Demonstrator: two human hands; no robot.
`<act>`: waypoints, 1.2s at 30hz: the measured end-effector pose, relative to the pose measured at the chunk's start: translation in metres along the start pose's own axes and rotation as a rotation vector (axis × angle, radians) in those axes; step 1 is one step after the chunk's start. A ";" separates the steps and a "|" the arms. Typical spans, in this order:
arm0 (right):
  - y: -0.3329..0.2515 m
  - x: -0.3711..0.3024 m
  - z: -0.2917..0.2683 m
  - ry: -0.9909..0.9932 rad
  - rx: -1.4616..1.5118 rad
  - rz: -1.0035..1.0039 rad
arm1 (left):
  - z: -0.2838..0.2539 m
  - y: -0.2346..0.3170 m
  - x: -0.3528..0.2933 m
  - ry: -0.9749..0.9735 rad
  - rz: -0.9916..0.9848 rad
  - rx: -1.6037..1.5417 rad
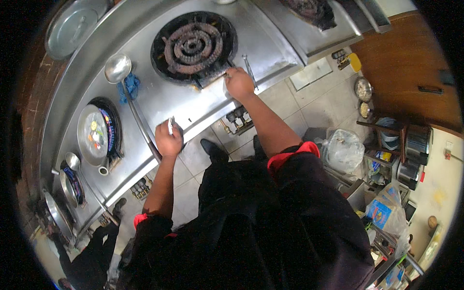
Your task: The person applies sealant tape to gas pipe threads, reassembles a manifold assembly, and tightens the fittings using a wrench. They then wipe the components with a cloth and wash their hands at a sink.
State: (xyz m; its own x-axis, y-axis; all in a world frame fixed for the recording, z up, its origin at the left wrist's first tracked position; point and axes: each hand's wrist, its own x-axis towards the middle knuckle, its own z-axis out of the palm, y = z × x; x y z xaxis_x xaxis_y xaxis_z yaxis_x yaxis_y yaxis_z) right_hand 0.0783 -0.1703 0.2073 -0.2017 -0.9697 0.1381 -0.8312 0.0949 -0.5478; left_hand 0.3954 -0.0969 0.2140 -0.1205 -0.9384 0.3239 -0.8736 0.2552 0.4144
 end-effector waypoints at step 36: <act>0.324 -0.156 -0.023 0.647 1.219 0.461 | 0.001 -0.044 -0.019 -0.017 -0.300 0.179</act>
State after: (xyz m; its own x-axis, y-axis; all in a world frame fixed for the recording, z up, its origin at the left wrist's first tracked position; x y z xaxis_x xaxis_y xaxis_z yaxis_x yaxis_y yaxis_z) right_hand -0.1718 0.0173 0.0272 -0.7910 -0.6064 -0.0807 0.2513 -0.2019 -0.9466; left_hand 0.4361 -0.0904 0.1889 0.1475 -0.9695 0.1958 -0.9399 -0.0758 0.3329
